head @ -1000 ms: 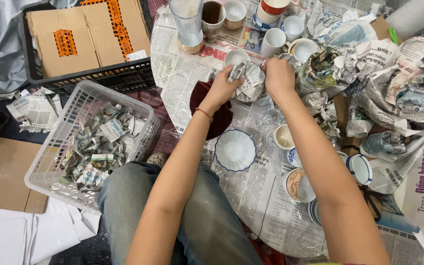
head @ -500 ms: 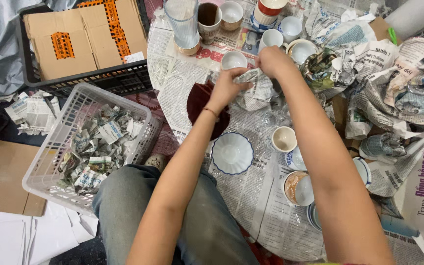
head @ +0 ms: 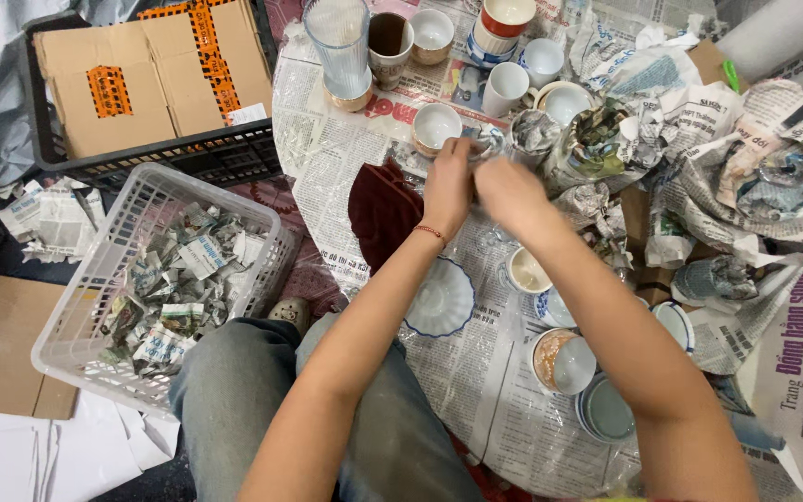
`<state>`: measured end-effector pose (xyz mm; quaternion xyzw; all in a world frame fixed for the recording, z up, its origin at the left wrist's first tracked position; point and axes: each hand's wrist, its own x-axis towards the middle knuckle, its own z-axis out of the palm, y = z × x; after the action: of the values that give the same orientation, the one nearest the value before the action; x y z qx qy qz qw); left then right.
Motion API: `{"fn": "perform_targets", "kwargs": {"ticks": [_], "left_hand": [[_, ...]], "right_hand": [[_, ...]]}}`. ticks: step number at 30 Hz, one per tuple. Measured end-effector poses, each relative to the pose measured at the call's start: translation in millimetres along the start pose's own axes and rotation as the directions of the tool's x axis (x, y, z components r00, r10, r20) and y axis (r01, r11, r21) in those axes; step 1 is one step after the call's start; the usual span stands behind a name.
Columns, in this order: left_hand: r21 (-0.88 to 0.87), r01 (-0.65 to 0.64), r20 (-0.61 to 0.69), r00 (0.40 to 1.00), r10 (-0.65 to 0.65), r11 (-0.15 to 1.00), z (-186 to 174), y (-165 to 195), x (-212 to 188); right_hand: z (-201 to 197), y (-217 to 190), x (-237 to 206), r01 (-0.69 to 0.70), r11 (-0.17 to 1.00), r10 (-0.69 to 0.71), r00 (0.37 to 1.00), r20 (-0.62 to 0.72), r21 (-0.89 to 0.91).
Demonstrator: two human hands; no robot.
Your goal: The person sits on the floor and wraps small ceramic bowls and cups individually with newspaper sheets. They fold the paper around each item and place the wrapped units into a white plastic basket.
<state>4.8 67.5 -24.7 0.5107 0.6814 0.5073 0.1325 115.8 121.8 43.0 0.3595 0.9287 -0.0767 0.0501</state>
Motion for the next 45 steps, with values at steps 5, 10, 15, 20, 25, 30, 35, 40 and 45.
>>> {"fn": "perform_targets", "kwargs": {"ticks": [5,10,15,20,25,30,35,40,45], "left_hand": [[0.298,-0.197,0.062,0.980,0.187,0.934,3.2,-6.1,-0.8],[0.417,-0.366,0.196,0.930,0.311,0.832,-1.8,-6.9,-18.3],[0.282,-0.469,0.388,0.854,0.348,0.837,-24.6,-21.0,-12.1],[0.302,-0.327,0.470,0.868,0.159,0.895,-30.2,-22.2,-0.8],[0.507,-0.580,0.419,0.812,0.405,0.637,-29.8,-21.5,-6.3],[0.644,-0.568,0.413,0.822,0.393,0.513,-27.4,-15.9,-20.9],[0.585,-0.539,0.391,0.842,0.372,0.606,-35.7,0.9,-19.8],[0.295,-0.492,0.300,0.862,0.409,0.819,-64.7,40.3,-31.8],[0.097,-0.583,0.224,0.803,0.553,0.807,-86.5,83.9,-70.9]], "right_hand": [[21.1,11.6,1.0,0.072,0.992,-0.077,0.996,0.050,0.108],[18.7,24.4,17.0,0.026,0.999,-0.033,0.957,0.288,0.029],[4.5,35.2,14.9,0.184,0.956,-0.226,0.959,0.173,0.230],[3.1,18.4,9.4,0.094,0.978,-0.109,0.991,0.073,0.189],[13.8,2.0,7.8,0.010,0.993,-0.011,1.000,0.011,0.116],[19.1,-8.9,-2.5,-0.031,0.997,0.033,0.999,-0.024,0.069],[0.8,-7.7,-24.5,0.102,0.976,-0.089,0.993,-0.074,0.193],[-32.4,-24.9,-84.0,0.079,0.975,-0.042,0.984,-0.176,0.210],[-72.7,-45.7,-175.6,0.105,0.939,-0.011,0.961,-0.277,0.327]]}}
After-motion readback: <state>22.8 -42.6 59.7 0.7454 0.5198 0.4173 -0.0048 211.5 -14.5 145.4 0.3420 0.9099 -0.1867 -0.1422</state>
